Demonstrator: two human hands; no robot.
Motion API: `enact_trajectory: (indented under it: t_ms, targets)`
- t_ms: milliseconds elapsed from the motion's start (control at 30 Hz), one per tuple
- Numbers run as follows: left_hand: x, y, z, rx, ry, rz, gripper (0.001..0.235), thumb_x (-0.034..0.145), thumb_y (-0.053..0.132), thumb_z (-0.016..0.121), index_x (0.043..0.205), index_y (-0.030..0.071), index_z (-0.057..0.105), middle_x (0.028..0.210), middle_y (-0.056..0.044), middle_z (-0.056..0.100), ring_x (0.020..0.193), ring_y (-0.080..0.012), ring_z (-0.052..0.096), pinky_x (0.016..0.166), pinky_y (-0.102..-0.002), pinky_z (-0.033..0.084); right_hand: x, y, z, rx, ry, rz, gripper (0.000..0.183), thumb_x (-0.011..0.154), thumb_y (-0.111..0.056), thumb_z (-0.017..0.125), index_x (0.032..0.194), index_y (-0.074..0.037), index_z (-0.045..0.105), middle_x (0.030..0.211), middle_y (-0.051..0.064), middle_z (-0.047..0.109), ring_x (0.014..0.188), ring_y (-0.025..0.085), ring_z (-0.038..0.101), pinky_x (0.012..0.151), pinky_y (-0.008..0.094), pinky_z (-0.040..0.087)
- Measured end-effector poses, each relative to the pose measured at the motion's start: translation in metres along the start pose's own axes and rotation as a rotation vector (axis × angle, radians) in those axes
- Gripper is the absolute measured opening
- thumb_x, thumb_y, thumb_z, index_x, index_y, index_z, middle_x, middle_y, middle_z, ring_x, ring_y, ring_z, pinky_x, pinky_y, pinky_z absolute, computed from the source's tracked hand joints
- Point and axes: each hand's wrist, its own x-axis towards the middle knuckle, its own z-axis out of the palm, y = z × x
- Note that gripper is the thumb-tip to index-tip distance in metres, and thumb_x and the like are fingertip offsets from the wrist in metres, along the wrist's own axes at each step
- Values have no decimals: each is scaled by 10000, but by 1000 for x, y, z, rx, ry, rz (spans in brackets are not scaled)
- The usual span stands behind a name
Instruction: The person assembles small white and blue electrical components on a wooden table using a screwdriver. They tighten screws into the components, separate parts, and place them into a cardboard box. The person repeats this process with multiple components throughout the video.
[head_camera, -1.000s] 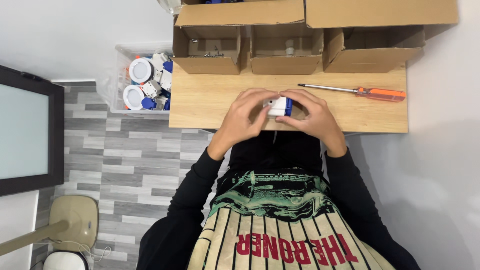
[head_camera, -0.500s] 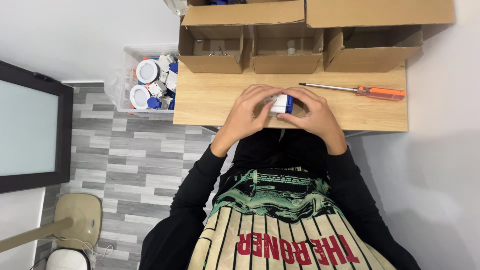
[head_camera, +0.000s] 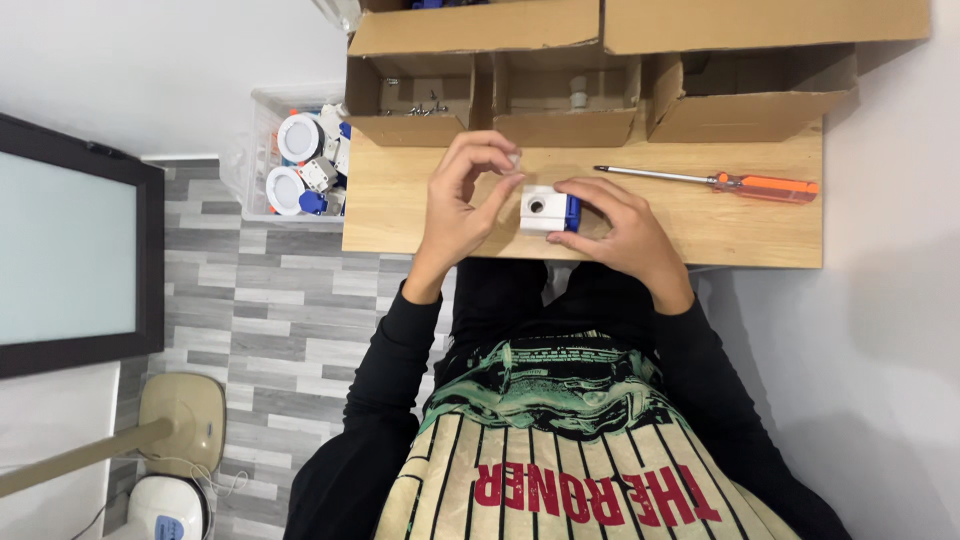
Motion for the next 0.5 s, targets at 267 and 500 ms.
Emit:
enact_trajectory:
  t_ms: [267, 500]
  targets:
    - [26, -10, -5, 39, -7, -5, 221, 1068, 123, 795, 1288, 105, 793, 1089, -82, 726, 869, -116, 626, 734, -280, 552, 1, 4, -1, 7, -8, 36, 533, 882, -178, 946, 1359, -53, 744, 1319, 153, 772, 1207, 369, 760, 1017, 454, 594]
    - [55, -5, -8, 166, -27, 102, 226, 1157, 87, 592, 1278, 107, 781, 933, -85, 686, 787, -167, 583, 739, -335, 552, 5, 2, -2, -4, -28, 93, 537, 872, -166, 954, 1357, -62, 749, 1327, 140, 774, 1216, 353, 760, 1037, 440, 588]
